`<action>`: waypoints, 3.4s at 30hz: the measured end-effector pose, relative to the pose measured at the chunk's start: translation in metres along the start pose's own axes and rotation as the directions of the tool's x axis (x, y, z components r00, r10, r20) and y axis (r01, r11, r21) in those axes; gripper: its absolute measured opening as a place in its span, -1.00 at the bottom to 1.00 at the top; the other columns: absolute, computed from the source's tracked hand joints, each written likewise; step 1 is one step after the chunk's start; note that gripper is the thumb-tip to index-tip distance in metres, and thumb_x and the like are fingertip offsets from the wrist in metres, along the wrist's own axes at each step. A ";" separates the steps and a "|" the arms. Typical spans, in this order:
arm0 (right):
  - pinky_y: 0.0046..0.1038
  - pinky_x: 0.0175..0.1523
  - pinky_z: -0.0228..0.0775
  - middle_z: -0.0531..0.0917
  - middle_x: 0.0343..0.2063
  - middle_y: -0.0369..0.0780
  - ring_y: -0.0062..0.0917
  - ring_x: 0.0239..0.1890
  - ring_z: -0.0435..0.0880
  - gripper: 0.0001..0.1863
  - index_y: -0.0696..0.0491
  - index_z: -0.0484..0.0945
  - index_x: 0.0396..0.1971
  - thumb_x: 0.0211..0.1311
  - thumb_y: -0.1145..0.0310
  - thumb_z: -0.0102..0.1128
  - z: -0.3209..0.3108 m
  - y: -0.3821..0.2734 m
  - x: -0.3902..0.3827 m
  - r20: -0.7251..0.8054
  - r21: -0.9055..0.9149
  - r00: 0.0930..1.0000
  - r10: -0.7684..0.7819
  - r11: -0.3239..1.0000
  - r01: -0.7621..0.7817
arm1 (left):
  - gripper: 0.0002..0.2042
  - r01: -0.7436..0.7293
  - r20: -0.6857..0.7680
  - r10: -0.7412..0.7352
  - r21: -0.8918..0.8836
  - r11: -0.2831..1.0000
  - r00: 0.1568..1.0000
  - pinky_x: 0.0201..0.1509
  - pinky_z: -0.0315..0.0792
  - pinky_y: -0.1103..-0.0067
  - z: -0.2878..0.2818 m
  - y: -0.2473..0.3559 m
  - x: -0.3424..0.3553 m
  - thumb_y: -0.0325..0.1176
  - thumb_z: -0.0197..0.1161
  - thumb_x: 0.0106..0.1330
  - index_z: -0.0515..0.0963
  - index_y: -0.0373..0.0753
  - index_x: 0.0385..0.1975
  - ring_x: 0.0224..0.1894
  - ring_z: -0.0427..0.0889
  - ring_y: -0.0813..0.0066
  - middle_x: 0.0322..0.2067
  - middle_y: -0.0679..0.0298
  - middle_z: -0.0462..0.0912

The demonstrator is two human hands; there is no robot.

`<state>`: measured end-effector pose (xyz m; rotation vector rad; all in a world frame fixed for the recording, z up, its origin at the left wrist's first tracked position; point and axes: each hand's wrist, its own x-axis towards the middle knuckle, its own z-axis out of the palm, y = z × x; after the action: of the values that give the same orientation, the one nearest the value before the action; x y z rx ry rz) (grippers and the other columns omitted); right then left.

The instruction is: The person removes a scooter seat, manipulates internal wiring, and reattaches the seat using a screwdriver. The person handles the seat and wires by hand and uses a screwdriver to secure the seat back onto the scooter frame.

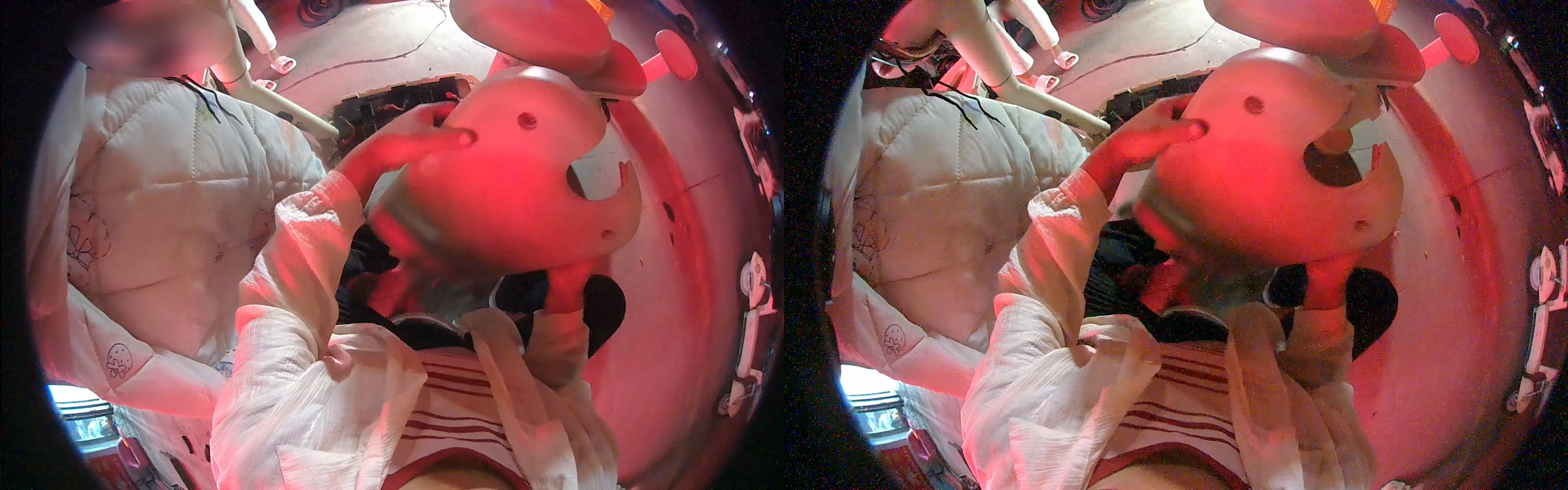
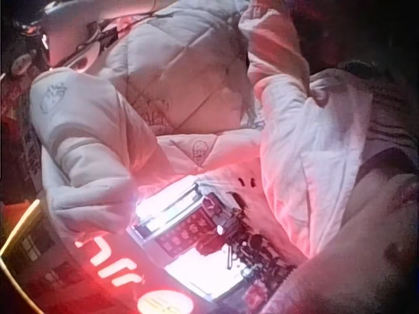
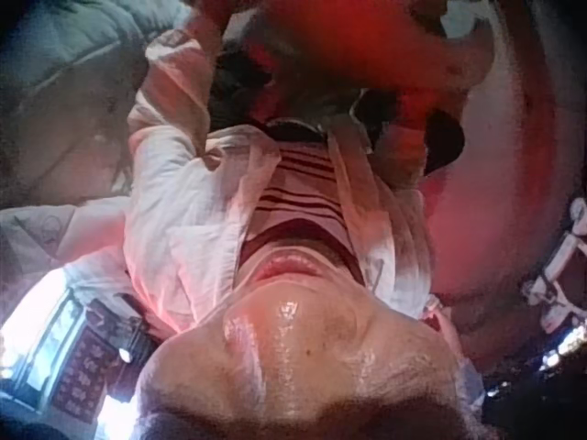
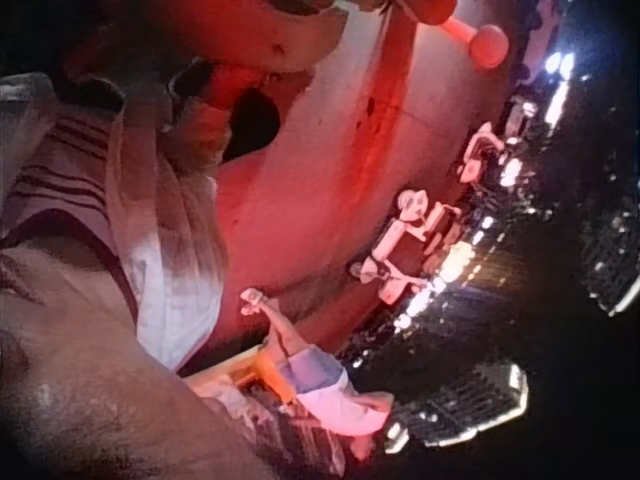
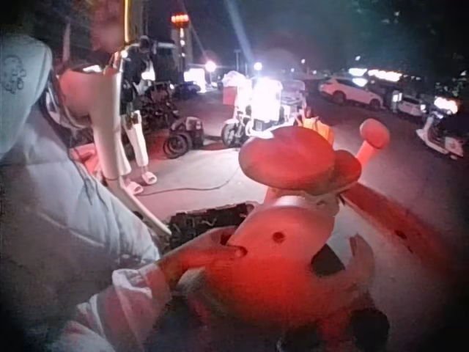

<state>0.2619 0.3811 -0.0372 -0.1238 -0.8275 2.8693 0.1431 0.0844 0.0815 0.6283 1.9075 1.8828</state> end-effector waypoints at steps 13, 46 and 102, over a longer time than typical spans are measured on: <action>-0.15 0.20 0.24 0.35 0.19 -0.17 -0.26 0.19 0.35 -0.39 0.05 0.24 0.21 0.28 -0.01 -0.04 -0.029 0.076 0.025 0.159 -0.208 0.984 -0.077 0.972 0.109 | -0.33 0.578 -0.670 -0.353 0.141 0.804 0.654 0.07 0.29 0.43 -0.110 -0.112 -0.162 0.17 0.06 0.25 0.32 -0.26 0.19 0.08 0.39 0.32 -0.01 0.13 0.49; -0.22 0.17 0.32 0.49 0.08 -0.26 -0.36 0.08 0.46 -0.49 0.00 0.35 0.12 0.40 -0.04 -0.28 0.007 0.235 0.200 0.122 0.567 0.885 0.448 0.701 -0.433 | -0.63 0.557 -0.833 0.349 0.548 0.623 0.430 0.08 0.36 0.55 -0.121 -0.020 -0.072 -0.38 0.10 0.33 0.41 -0.50 0.05 -0.01 0.54 0.34 -0.02 0.01 0.56; -0.28 0.27 0.11 0.39 0.12 -0.10 -0.27 0.16 0.35 -0.39 0.07 0.22 0.21 0.19 0.25 0.17 0.057 0.237 0.238 0.505 -0.856 0.855 -0.116 -0.190 0.480 | -0.25 0.430 -0.786 -0.555 -0.416 0.801 0.274 -0.01 0.34 0.37 -0.212 -0.286 -0.056 0.18 0.31 0.06 0.37 -0.35 0.07 -0.01 0.44 0.22 0.03 0.16 0.46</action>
<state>-0.0085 0.1938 -0.1249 0.2862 -2.4833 1.0607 0.0567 -0.1224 -0.2013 -1.2102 2.0741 1.9530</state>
